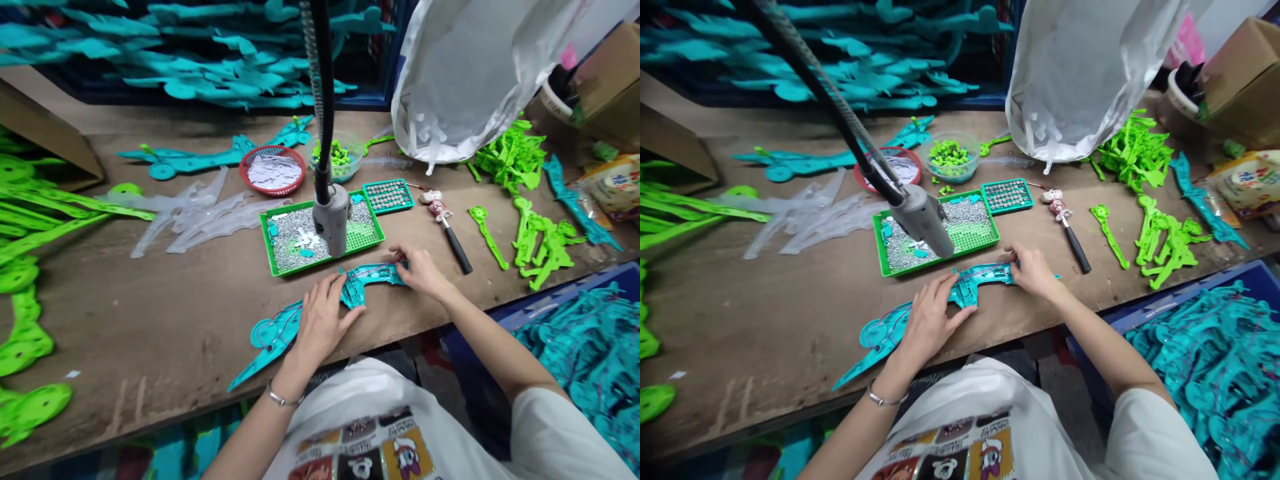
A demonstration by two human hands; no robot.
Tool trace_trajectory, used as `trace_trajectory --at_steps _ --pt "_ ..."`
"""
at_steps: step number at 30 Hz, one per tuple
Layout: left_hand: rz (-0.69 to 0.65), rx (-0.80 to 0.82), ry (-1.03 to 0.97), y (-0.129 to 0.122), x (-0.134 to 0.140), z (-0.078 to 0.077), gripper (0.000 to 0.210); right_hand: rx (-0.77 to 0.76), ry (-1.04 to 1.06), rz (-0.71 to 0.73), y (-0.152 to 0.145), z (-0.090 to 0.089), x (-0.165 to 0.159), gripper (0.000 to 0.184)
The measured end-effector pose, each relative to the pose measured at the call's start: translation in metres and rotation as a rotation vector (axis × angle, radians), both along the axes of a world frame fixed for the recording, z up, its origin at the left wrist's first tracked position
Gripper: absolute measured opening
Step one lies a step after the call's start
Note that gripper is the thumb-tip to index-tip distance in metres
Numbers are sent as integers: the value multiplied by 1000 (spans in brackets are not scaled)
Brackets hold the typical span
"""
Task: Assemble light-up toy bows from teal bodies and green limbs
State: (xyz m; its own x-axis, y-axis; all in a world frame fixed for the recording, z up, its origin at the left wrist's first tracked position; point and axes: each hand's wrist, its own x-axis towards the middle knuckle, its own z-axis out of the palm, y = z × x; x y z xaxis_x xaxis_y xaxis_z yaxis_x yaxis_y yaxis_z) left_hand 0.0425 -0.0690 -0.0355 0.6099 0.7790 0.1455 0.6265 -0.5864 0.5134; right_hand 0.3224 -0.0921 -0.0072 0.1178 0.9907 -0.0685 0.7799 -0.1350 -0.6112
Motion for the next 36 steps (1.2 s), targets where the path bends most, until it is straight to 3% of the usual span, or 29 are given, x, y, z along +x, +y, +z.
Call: trace_trajectory --at_steps 5,8,13,17,19,21,23,27,30,32,34,36 --pt "-8 4 14 -2 -5 0 66 134 94 -25 1 24 -5 37" --pt "-2 -1 10 -3 -5 -1 67 97 123 50 -6 37 -10 39" --pt "16 -18 15 -3 -3 2 81 53 222 -10 -26 40 -10 35" --pt "22 -48 54 -4 -2 6 82 -121 306 202 -43 40 -10 24" --pt "24 -45 62 -4 -1 7 74 -189 261 315 -49 39 -13 22" --pt "24 -30 56 -6 -1 6 64 -182 184 335 -51 40 -14 17" --pt "24 -17 41 -6 -1 4 55 -126 116 285 -48 43 -11 12" --pt "23 -3 23 -6 -2 1 46 -103 62 227 -30 53 4 37" --pt "21 15 23 -7 -2 0 44 -137 28 245 -8 52 23 45" --pt "25 28 24 -8 -2 -1 43 -7 17 117 15 43 39 35" --pt "38 42 20 -10 -1 -1 44 221 -31 -117 42 28 57 22" --pt "52 43 16 -11 -1 0 51 318 -179 -243 71 12 76 26"
